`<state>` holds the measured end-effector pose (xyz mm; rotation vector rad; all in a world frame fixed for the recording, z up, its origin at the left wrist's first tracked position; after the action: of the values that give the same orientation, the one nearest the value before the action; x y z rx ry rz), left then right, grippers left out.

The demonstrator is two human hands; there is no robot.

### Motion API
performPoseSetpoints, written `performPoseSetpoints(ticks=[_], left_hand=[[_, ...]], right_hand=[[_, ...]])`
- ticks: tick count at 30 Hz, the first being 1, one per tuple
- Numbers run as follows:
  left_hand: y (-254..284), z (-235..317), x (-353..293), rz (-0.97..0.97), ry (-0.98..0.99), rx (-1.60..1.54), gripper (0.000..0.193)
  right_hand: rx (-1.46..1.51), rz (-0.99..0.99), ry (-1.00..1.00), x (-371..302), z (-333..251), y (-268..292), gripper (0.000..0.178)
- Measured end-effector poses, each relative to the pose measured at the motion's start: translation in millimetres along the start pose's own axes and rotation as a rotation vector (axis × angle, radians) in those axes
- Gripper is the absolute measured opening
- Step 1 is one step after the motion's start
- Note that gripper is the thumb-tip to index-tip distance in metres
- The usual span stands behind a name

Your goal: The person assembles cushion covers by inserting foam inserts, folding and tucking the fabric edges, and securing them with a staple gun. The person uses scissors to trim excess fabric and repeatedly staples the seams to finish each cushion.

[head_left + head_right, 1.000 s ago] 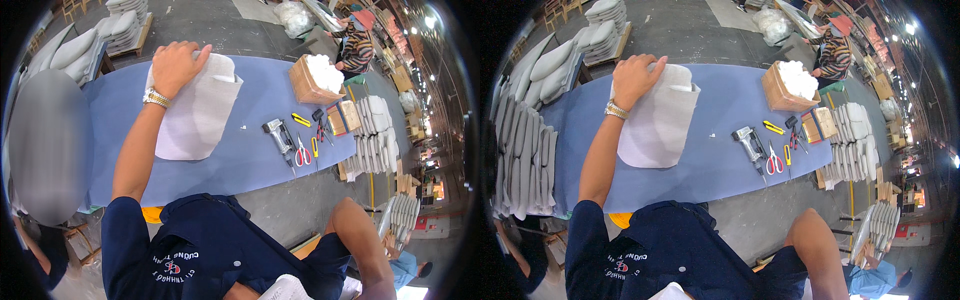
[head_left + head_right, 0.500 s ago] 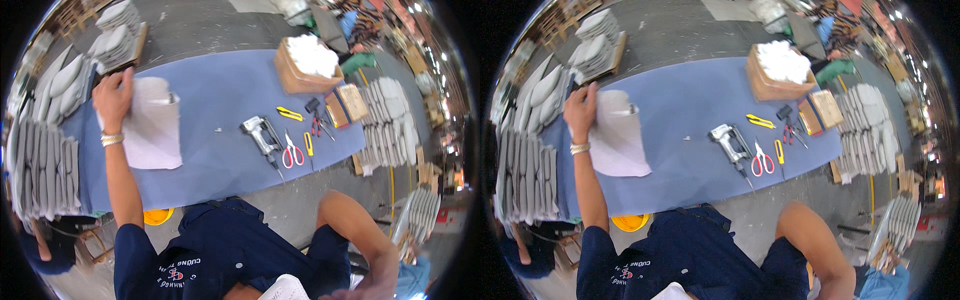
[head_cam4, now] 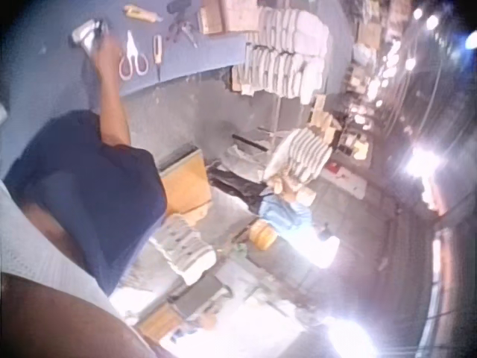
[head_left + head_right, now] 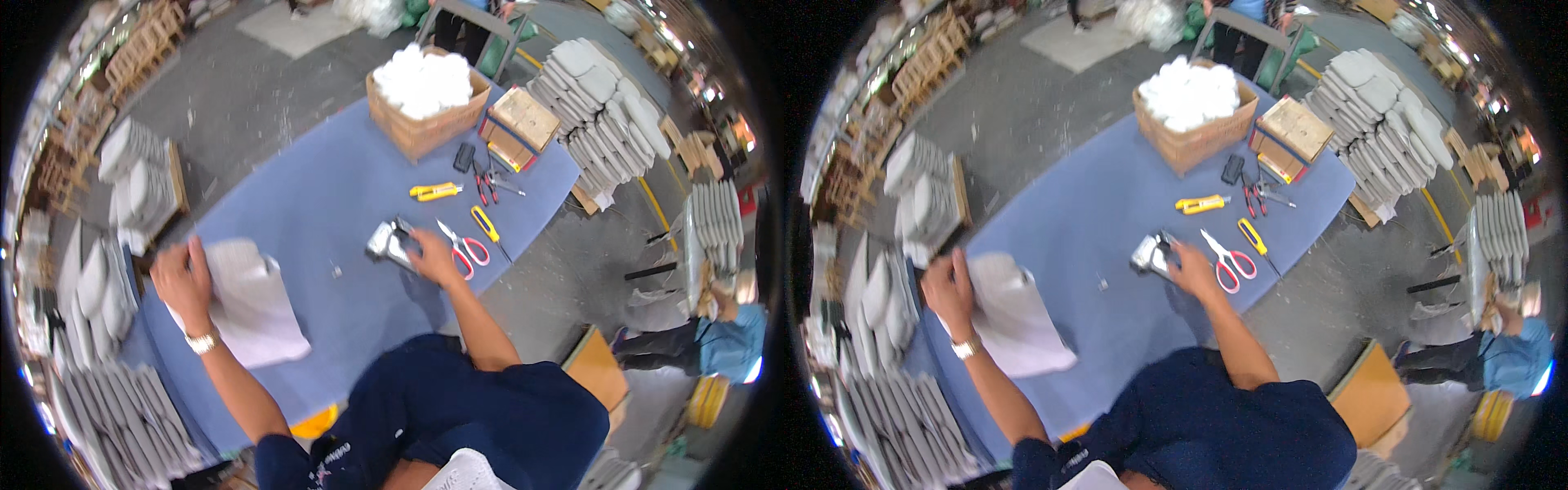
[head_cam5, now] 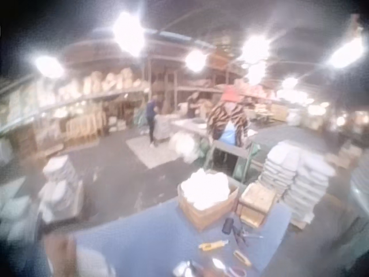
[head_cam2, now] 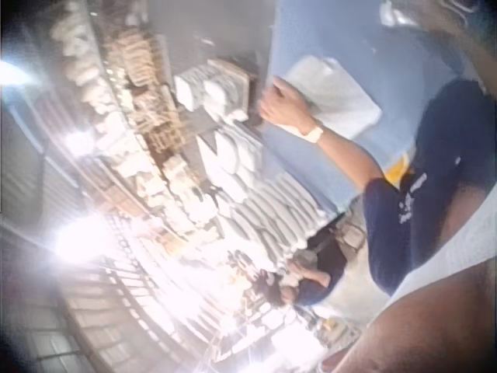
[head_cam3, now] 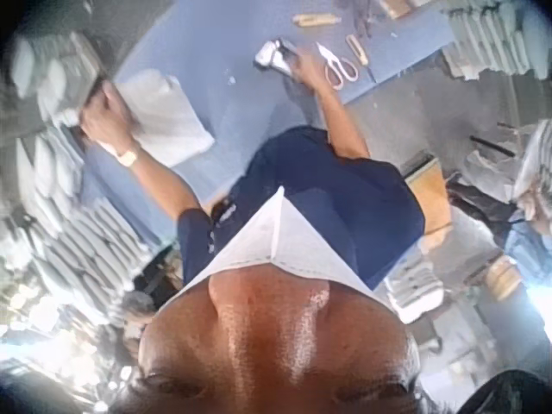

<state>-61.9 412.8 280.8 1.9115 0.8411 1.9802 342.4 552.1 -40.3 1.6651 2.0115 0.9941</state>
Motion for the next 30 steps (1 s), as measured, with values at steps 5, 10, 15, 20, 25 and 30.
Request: performPoseSetpoints(ticks=[5, 10, 15, 20, 25, 30], left_hand=[[-2, 3, 3, -0.048, 0.016, -0.107, 0.022], [20, -17, -7, -0.068, 0.121, -0.106, 0.021], [56, -22, -18, -0.052, 0.185, -0.094, 0.023], [102, -12, -38, -0.092, 0.296, -0.040, 0.026], [125, 0, -42, -0.067, 0.247, -0.106, 0.031], [131, 27, -25, -0.030, 0.111, -0.444, 0.041]], right_hand=[[-0.277, -0.016, 0.013, -37, -8, -42, 0.064], [-0.191, 0.028, 0.046, -17, 15, -36, 0.058], [-0.176, 0.130, -0.030, 15, 36, -25, 0.058], [-0.154, 0.119, -0.043, 15, 45, -31, 0.058], [-0.032, 0.159, -0.029, 13, 44, -32, 0.052], [0.188, 0.214, 0.008, 27, 32, -23, 0.041]])
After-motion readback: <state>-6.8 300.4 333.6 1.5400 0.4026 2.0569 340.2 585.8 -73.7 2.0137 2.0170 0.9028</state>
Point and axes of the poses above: each hand's wrist, its own x-axis towards the middle knuckle, its own y-axis out of the back of the hand, z = x × y, the point moved 7 cm from there along x, towards the middle knuckle, and after that the axes turned 5 degrees about z, right-handed, at the moved point
